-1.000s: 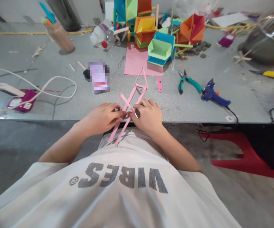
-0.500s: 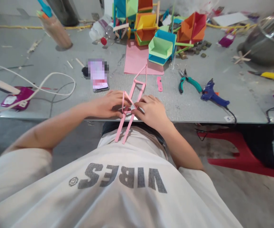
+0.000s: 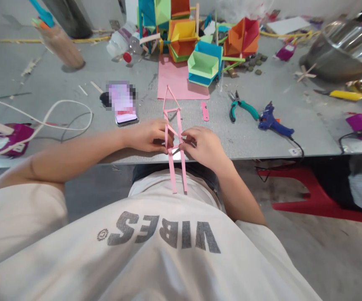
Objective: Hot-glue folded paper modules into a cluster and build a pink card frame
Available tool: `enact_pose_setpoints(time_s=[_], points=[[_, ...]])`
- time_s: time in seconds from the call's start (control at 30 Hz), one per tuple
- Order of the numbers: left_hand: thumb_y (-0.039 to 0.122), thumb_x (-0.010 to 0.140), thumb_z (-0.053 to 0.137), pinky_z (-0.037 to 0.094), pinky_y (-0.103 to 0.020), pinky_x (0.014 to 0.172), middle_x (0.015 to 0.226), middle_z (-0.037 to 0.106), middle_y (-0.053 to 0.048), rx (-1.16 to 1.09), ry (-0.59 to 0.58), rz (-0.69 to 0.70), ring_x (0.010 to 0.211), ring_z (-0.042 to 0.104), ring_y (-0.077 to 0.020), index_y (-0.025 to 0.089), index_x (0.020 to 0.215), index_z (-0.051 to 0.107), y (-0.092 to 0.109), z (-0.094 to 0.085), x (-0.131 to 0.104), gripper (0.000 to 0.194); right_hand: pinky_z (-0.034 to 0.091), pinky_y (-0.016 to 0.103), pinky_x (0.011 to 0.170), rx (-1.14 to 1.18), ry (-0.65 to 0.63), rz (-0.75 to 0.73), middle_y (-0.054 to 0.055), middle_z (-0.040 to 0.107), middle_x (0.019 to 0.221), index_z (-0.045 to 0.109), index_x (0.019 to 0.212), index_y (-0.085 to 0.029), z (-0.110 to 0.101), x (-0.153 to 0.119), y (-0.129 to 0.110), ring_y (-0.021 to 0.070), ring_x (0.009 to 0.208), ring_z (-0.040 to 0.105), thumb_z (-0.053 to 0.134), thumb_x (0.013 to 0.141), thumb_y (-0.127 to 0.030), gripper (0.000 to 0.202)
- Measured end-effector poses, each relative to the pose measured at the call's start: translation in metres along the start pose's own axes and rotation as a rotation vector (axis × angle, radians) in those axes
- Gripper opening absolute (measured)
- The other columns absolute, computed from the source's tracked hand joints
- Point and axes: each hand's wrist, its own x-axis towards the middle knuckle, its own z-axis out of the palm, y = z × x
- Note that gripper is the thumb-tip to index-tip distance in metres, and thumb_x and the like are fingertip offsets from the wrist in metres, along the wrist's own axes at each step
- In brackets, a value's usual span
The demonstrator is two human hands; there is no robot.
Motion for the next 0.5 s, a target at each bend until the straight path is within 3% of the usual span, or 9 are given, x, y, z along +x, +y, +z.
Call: enact_pose_setpoints(time_s=[0.1, 0.17, 0.33, 0.5], points=[[0.070, 0.109, 0.078, 0.059, -0.050, 0.113, 0.123, 0.089, -0.018, 0.015, 0.057, 0.101, 0.121, 0.082, -0.0348, 0.031, 0.101, 0.093, -0.010, 0.008, 0.000, 0.042, 0.055, 0.041, 0.082, 0.015, 0.152, 0.184, 0.007, 0.086, 0.096, 0.082, 0.114, -0.024, 0.006, -0.026, -0.012, 0.0266, 0.084, 0.076, 0.082, 0.104, -0.052, 0.030], [0.068, 0.111, 0.077, 0.059, -0.048, 0.102, 0.113, 0.089, -0.018, 0.039, 0.099, 0.227, 0.109, 0.082, -0.0332, 0.028, 0.100, 0.091, -0.017, 0.011, 0.001, 0.044, 0.052, 0.039, 0.079, -0.005, 0.181, 0.223, 0.007, 0.085, 0.093, 0.078, 0.103, -0.025, 0.010, -0.048, -0.023, 0.0245, 0.079, 0.075, 0.082, 0.104, -0.054, 0.029], [0.063, 0.117, 0.072, 0.054, -0.044, 0.087, 0.104, 0.087, -0.017, 0.082, 0.142, 0.349, 0.096, 0.080, -0.0291, 0.026, 0.099, 0.089, -0.021, 0.015, 0.002, 0.045, 0.046, 0.038, 0.074, -0.084, 0.092, 0.237, 0.005, 0.089, 0.097, 0.081, 0.106, -0.027, 0.013, -0.094, -0.043, 0.0238, 0.076, 0.076, 0.082, 0.105, -0.042, 0.015], [0.071, 0.114, 0.075, 0.055, -0.044, 0.090, 0.096, 0.085, -0.014, 0.036, 0.152, 0.383, 0.092, 0.079, -0.0281, 0.026, 0.095, 0.088, -0.015, 0.021, 0.001, 0.050, 0.058, 0.039, 0.076, 0.144, 0.047, 0.338, 0.006, 0.091, 0.096, 0.083, 0.115, -0.028, 0.011, -0.101, -0.036, 0.0264, 0.079, 0.083, 0.074, 0.108, -0.035, 0.013]])
